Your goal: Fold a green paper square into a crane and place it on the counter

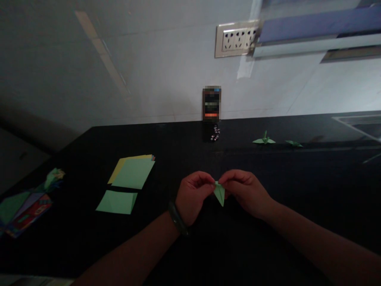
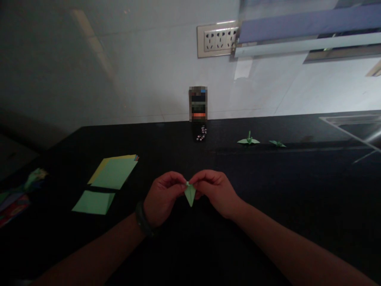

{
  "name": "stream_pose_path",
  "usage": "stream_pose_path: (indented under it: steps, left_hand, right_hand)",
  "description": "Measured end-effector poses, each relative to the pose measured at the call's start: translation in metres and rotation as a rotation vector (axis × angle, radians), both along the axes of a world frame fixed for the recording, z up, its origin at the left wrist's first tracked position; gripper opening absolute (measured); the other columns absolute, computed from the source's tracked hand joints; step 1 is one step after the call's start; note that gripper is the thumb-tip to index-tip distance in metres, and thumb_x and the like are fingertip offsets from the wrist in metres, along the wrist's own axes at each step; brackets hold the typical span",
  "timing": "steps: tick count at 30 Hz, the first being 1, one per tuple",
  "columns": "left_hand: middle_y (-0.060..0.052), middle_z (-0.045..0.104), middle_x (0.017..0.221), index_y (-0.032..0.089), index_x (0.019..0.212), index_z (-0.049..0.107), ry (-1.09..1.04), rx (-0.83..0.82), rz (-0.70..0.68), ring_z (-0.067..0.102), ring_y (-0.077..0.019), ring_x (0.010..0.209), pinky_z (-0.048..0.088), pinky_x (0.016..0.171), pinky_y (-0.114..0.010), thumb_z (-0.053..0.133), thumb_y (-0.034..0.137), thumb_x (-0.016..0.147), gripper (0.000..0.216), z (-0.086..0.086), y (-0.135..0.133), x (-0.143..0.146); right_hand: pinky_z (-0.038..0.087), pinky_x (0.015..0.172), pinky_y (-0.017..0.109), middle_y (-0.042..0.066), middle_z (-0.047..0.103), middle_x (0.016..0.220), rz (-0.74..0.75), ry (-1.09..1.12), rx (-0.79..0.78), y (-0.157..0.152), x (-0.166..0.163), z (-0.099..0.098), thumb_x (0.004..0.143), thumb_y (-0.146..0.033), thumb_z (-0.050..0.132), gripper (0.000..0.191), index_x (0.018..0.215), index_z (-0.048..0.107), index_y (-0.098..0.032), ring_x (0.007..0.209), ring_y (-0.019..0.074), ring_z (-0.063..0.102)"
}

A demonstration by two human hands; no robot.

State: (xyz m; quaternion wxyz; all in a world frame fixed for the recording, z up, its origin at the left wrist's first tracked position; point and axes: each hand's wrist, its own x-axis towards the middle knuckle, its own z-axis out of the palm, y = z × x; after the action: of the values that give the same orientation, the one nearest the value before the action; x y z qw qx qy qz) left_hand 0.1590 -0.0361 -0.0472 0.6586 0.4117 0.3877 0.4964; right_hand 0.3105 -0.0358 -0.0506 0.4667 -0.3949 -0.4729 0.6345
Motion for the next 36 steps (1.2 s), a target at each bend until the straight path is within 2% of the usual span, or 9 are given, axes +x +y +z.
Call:
stream_pose_path:
  steps: [2,4,6,8,11,14,19,26,36]
  left_hand:
    - [0.002,0.061,0.063,0.015,0.07,0.061,-0.029,-0.045,-0.009,0.056,-0.0088,0.057,0.046,0.06,-0.023,0.068,0.014,0.061,0.011,0.002,0.0,-0.001]
    - [0.0,0.062,0.064,0.014,0.075,0.062,-0.049,-0.107,-0.039,0.057,-0.0112,0.058,0.048,0.062,-0.028,0.065,0.025,0.066,0.014,0.004,0.0,-0.001]
    - [-0.002,0.062,0.063,0.013,0.075,0.063,0.0,-0.146,-0.083,0.058,-0.0123,0.057,0.048,0.062,-0.029,0.061,0.036,0.071,0.024,0.005,0.001,-0.002]
    - [-0.003,0.062,0.061,0.012,0.07,0.063,0.094,-0.138,-0.1,0.057,-0.0116,0.056,0.048,0.06,-0.027,0.064,0.04,0.069,0.028,0.005,0.002,-0.002]
    - [-0.002,0.064,0.062,0.012,0.069,0.064,0.178,-0.087,-0.068,0.058,-0.0106,0.056,0.047,0.06,-0.025,0.071,0.035,0.062,0.025,0.006,0.002,-0.003]
    - [-0.002,0.065,0.061,0.013,0.069,0.065,0.243,-0.021,-0.026,0.058,-0.0112,0.056,0.046,0.058,-0.024,0.071,0.032,0.063,0.021,0.007,0.002,-0.004]
    - [-0.001,0.065,0.061,0.015,0.07,0.066,0.343,0.108,-0.011,0.057,-0.0109,0.056,0.043,0.054,-0.022,0.068,0.03,0.066,0.016,0.004,0.002,-0.007]
    - [-0.003,0.065,0.064,0.014,0.071,0.066,0.373,0.094,-0.036,0.057,-0.0128,0.057,0.043,0.056,-0.024,0.068,0.031,0.066,0.018,0.002,0.002,-0.007]
    - [-0.002,0.063,0.06,0.016,0.068,0.065,0.427,0.187,-0.012,0.055,-0.0127,0.054,0.041,0.053,-0.024,0.065,0.031,0.068,0.015,0.005,0.0,-0.006]
  right_hand:
    - [0.045,0.053,0.023,-0.002,0.061,0.057,-0.026,-0.039,0.017,0.001,0.001,0.001,0.068,-0.018,0.061,0.004,0.069,0.066,-0.018,0.051,0.0094,0.056]
    - [0.045,0.053,0.023,-0.002,0.06,0.058,-0.054,-0.115,0.072,0.001,0.002,0.004,0.068,-0.018,0.06,0.004,0.068,0.065,-0.018,0.052,0.009,0.055]
    - [0.044,0.054,0.023,-0.003,0.06,0.059,-0.059,-0.202,0.141,0.001,0.003,0.008,0.068,-0.017,0.059,0.006,0.066,0.064,-0.019,0.054,0.009,0.054]
    - [0.044,0.056,0.024,-0.002,0.06,0.062,-0.039,-0.261,0.209,0.001,0.004,0.01,0.069,-0.017,0.059,0.007,0.065,0.064,-0.019,0.057,0.0096,0.054]
    - [0.045,0.057,0.024,-0.001,0.061,0.067,-0.025,-0.251,0.22,0.0,0.004,0.011,0.071,-0.02,0.058,0.008,0.074,0.064,-0.019,0.059,0.01,0.055]
    - [0.044,0.054,0.023,-0.001,0.061,0.066,-0.027,-0.231,0.125,0.0,0.002,0.01,0.072,-0.027,0.06,0.015,0.084,0.063,-0.019,0.056,0.0094,0.054]
    - [0.042,0.051,0.022,-0.001,0.06,0.061,0.024,-0.318,0.103,0.0,0.001,0.013,0.069,-0.032,0.066,0.017,0.074,0.064,-0.017,0.053,0.0087,0.052]
    - [0.044,0.051,0.022,-0.002,0.058,0.057,-0.003,-0.346,0.12,-0.001,0.001,0.02,0.069,-0.031,0.064,0.013,0.07,0.065,-0.017,0.051,0.0087,0.051]
    - [0.04,0.049,0.021,-0.001,0.058,0.061,0.039,-0.216,0.053,-0.001,0.002,0.015,0.07,-0.032,0.064,0.016,0.068,0.063,-0.016,0.05,0.0072,0.048]
